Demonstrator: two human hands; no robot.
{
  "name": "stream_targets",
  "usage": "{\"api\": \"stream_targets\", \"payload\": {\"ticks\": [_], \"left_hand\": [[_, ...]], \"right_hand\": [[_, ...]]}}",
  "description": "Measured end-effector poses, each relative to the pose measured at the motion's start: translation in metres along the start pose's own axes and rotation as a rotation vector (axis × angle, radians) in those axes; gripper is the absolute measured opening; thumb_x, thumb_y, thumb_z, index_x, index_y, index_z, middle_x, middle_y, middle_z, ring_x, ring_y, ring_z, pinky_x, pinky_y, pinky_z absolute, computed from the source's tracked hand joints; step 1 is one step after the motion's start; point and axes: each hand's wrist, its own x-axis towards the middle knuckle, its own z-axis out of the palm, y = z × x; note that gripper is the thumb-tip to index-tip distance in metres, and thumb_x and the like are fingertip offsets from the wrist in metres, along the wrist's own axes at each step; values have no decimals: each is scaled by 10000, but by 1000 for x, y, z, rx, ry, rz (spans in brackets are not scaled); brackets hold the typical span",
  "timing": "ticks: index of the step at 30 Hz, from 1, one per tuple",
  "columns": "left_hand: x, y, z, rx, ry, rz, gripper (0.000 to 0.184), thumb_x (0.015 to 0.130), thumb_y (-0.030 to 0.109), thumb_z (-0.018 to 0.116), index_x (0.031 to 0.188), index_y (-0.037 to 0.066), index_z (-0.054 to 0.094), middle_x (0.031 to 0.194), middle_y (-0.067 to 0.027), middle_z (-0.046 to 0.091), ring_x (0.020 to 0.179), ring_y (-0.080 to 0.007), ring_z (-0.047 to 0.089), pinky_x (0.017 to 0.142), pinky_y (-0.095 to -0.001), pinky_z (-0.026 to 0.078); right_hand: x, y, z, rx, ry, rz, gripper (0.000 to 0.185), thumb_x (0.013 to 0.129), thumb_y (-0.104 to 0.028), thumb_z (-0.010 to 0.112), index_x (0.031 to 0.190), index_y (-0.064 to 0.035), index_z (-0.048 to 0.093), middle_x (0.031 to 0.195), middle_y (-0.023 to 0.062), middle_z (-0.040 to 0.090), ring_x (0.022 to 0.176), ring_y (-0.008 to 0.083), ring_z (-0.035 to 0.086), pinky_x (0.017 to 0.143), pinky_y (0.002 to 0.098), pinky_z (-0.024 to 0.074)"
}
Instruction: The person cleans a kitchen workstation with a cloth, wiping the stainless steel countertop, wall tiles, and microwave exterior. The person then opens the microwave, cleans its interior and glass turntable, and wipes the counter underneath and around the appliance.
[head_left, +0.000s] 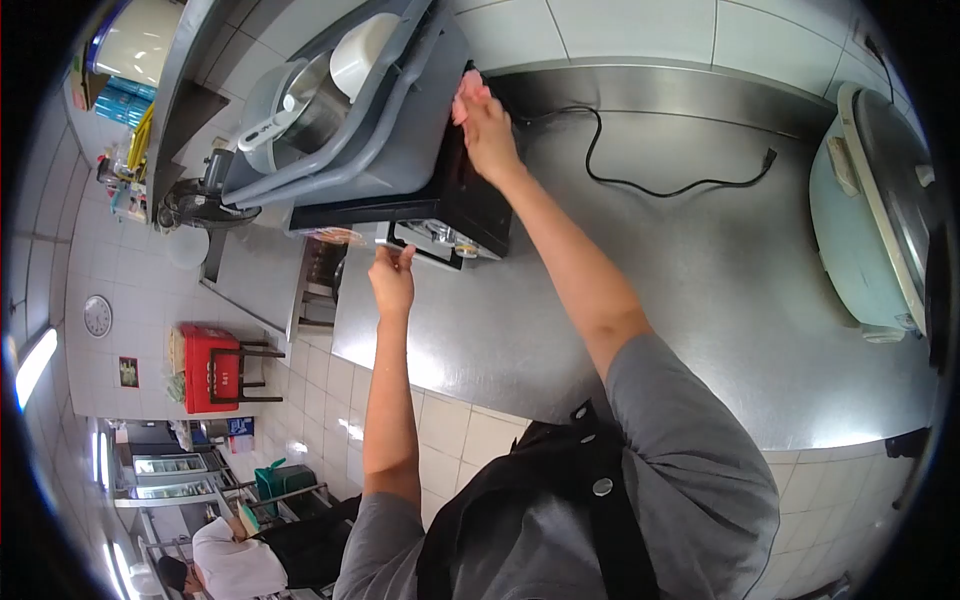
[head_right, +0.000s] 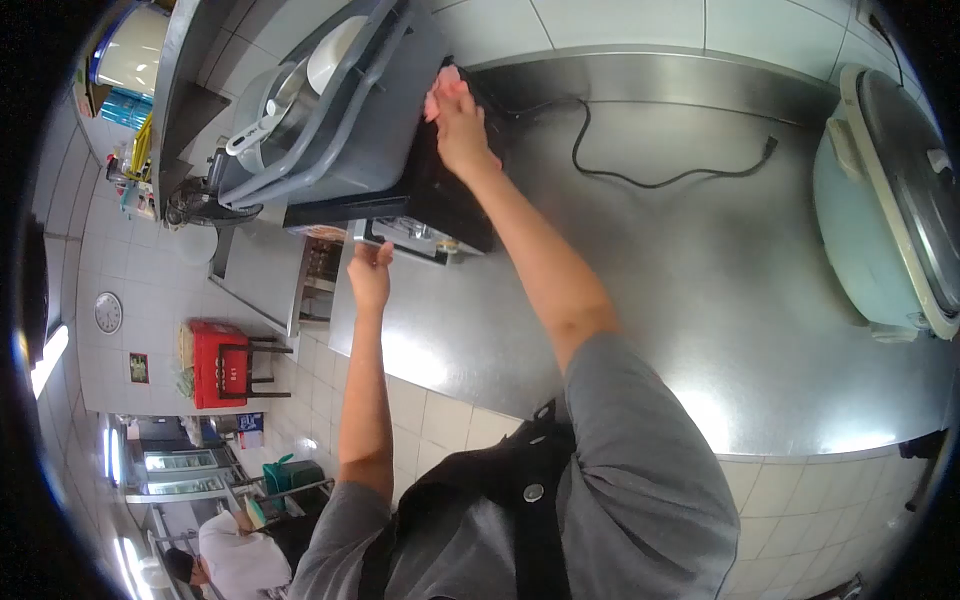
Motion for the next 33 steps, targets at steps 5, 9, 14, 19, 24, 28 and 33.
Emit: {"api": "stream_targets", "payload": {"ticks": [5,9,14,19,24,28,33], "left_hand": [[-3,-13,9,-76,51,36,236,896,166,703,895,-30,571,748,-161,677,651,-258,653,604,-352,499],[-6,-14,9,-28,7,5,235,916,171,688,994,-37,610,783,-98,667,691,-137,622,638,-286,504],[-11,0,10,-61,30,-14,223,908,158,695,996,-26,605,756,-94,659,679,-139,616,637,-276,493],[-11,2,13,-77,67,83,229,902,148,697,888,-30,554,758,-170,661,622,-255,638,579,-330,496],[-12,-8,15,46,36,42,222,904,158,690,949,-31,584,742,-149,673,659,-234,655,626,-333,502],[-15,-4,12,36,55,28,257,890,169,708,864,-37,556,736,-179,661,654,-307,655,609,-376,503],[-14,4,15,2,111,75,274,872,153,723,822,-39,533,706,-188,647,617,-343,641,568,-392,498]], "right_hand": [[-123,-93,-33,432,-26,144,530,867,-37,529,1393,-26,469,1358,238,432,1225,413,431,1011,484,352],[-102,-57,-33,50,-113,149,532,875,2,495,1403,-54,470,1388,233,407,1106,413,469,957,499,392],[7,79,14,-113,-68,95,420,901,-36,475,1318,-41,524,1399,194,446,1132,403,478,965,478,396],[-91,139,9,-136,-284,425,386,925,-68,464,1306,-32,518,1352,171,520,1214,348,503,988,411,426],[-108,85,-74,256,-969,861,438,947,-103,480,1380,-42,454,1384,134,522,1240,294,513,995,365,422],[-104,61,-101,-319,-763,650,436,923,-164,542,1353,-99,511,1336,97,532,1167,344,511,938,456,430],[-260,18,-85,-666,-883,60,329,868,-171,536,1157,-42,628,1226,87,571,1066,334,522,870,477,437]]}}
